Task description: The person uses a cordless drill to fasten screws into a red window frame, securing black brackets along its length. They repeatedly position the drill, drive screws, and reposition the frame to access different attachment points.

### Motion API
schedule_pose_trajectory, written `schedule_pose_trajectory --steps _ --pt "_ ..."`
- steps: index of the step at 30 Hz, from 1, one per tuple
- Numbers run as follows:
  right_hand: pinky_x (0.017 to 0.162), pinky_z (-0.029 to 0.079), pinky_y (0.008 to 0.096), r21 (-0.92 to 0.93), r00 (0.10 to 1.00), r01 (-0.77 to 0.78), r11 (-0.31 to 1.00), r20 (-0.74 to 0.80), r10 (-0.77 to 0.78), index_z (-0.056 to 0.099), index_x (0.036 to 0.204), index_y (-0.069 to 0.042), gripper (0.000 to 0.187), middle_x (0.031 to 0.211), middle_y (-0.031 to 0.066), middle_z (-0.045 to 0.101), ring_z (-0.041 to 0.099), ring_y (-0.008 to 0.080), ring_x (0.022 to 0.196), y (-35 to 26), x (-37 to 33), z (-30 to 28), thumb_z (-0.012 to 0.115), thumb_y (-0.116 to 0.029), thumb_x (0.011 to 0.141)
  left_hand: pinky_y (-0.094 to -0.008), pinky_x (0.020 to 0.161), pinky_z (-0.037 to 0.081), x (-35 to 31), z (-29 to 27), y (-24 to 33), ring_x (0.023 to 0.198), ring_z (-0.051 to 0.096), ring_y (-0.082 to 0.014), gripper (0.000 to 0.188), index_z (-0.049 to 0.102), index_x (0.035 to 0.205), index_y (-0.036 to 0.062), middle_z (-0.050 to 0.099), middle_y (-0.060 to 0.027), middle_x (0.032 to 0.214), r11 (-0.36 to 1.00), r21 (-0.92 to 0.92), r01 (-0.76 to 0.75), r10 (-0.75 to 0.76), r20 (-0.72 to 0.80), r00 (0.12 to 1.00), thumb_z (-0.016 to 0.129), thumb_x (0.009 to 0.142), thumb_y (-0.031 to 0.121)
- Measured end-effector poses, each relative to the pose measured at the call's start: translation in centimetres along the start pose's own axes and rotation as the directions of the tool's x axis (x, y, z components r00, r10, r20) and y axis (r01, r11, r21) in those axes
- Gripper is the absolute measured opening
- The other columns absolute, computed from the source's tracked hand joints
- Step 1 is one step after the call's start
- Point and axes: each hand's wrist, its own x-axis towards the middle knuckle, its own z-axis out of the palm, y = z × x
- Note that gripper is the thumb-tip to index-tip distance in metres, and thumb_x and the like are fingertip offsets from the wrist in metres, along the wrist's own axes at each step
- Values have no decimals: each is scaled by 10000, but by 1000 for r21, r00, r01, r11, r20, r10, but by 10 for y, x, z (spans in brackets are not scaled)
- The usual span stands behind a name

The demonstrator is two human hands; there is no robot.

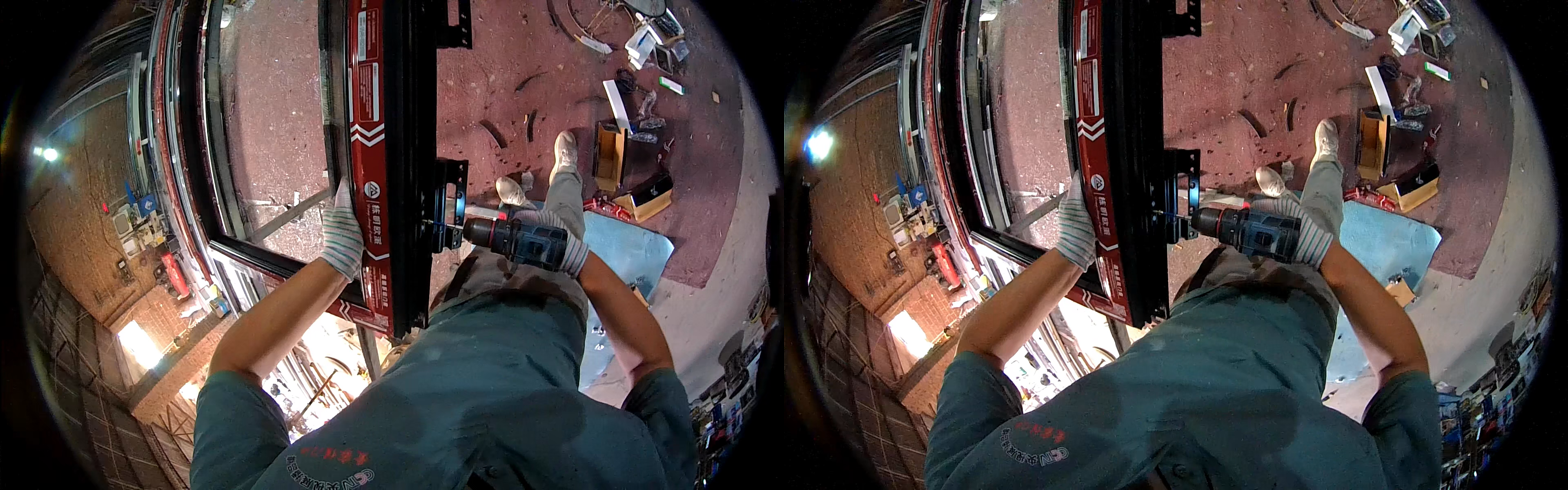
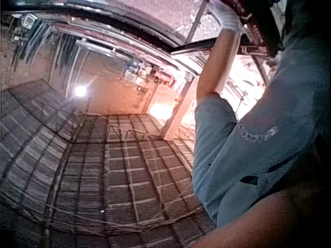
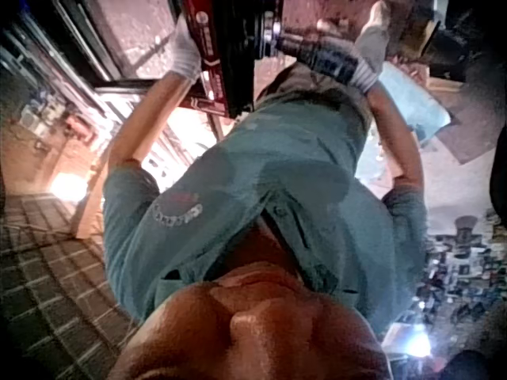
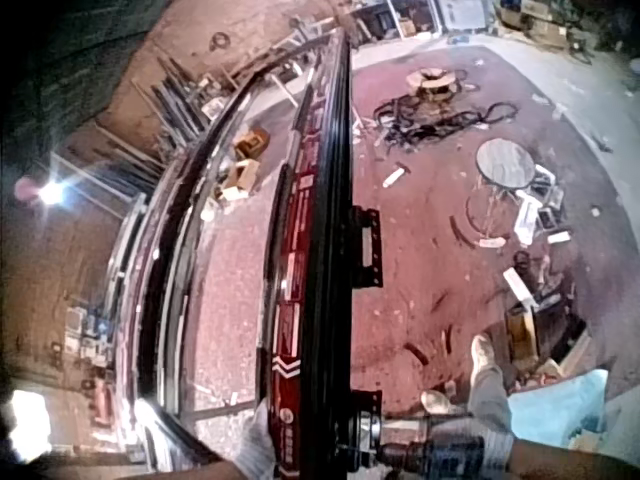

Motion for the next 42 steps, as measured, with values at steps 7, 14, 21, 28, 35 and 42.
schedule_pose_trajectory --steps 7,14,21,28,35,42 --pt "672 567 263 52 998 32 998 -50 -29 610 1057 -41 185 933 52 661 660 143 770 -9 3 -5 573 -79 880 -339 631 607 7 -4 -4 772 682 -210 513 536 1209 104 673 -98 983 1000 -3 -27 27 -33 999 480 907 515" --pt "597 548 186 308 1000 13 951 -20 -7 580 1108 -36 201 943 60 655 658 124 761 33 5 -14 522 -131 941 -307 617 595 1 7 2 719 679 -190 446 564 1153 65 681 -81 898 1000 8 -3 3 -44 999 449 941 441" --pt "594 542 193 362 999 -42 931 3 44 581 1089 -42 180 928 40 646 644 114 744 17 5 -3 517 -121 940 -348 597 607 5 1 -1 734 683 -215 471 571 1149 96 681 -96 934 1000 10 4 -4 -22 1000 491 902 488" --pt "658 561 263 26 995 101 995 0 -101 601 1095 -52 215 934 38 650 640 133 773 10 10 -10 540 -169 926 -359 622 604 2 -1 -3 734 683 -214 480 563 1160 113 681 -89 935 1000 -5 -17 17 -16 1000 488 904 512" --pt "676 554 253 101 997 81 992 -25 -79 616 1034 -60 193 916 40 650 644 148 767 26 20 -9 579 -197 902 -333 656 584 -11 16 5 749 670 -203 467 558 1156 87 677 -70 940 1000 -2 10 -10 -41 999 435 939 481" --pt "664 536 281 -611 955 295 734 172 -240 611 1018 -50 154 893 34 643 624 158 731 7 34 -38 574 -96 876 -325 653 582 8 -4 -6 739 669 -194 440 563 1123 70 675 -70 921 1000 14 -26 26 -27 999 445 946 455"
